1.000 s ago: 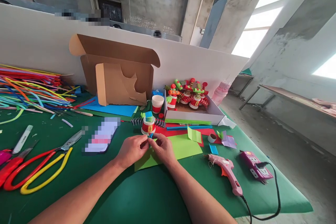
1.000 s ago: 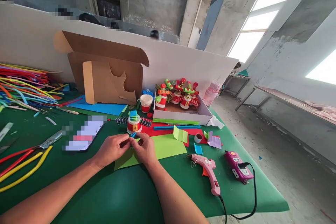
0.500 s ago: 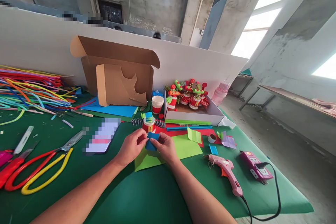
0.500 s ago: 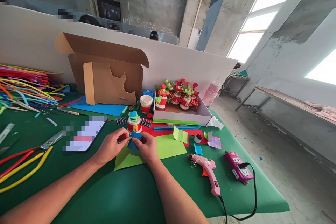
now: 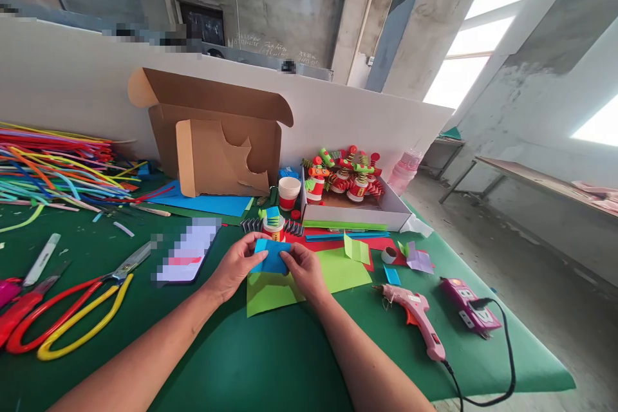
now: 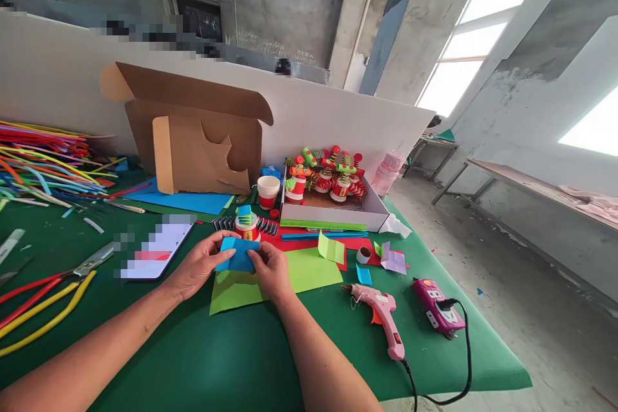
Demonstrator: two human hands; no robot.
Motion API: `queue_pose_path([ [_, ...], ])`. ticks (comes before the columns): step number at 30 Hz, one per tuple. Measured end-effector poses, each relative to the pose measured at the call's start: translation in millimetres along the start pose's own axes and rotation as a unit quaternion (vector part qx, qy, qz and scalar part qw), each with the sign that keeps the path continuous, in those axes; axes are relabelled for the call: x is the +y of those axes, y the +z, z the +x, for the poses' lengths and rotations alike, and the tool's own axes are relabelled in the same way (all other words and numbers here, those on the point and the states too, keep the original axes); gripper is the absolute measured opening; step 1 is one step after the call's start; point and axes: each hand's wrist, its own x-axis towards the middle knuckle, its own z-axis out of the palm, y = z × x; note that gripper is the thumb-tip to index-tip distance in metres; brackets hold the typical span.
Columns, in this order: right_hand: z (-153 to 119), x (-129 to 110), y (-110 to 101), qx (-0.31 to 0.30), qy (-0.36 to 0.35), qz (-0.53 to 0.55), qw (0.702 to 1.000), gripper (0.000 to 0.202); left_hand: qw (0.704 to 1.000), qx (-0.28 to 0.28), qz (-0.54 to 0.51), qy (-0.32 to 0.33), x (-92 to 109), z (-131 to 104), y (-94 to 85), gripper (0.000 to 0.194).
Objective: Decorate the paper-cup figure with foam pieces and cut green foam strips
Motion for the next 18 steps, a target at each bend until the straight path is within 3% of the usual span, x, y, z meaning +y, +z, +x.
queue_pose_path([
  [7,1,-3,-7,0.009,-0.025,-0.041,0.999,0.039,0.995,-0.005,-0.087,-0.047,1,3,-7.1,0.047],
  [11,4,-3,-14,0.026,-0.026,-0.057,0.998,0.041,0.997,-0.020,-0.066,-0.044,1,4,-12.8,0.039],
  [18,4,-8,-21,0.052,-0.040,-0.101,0.993,0.037,1.000,0.013,0.001,0.003,2,8,-15.4,0.038],
])
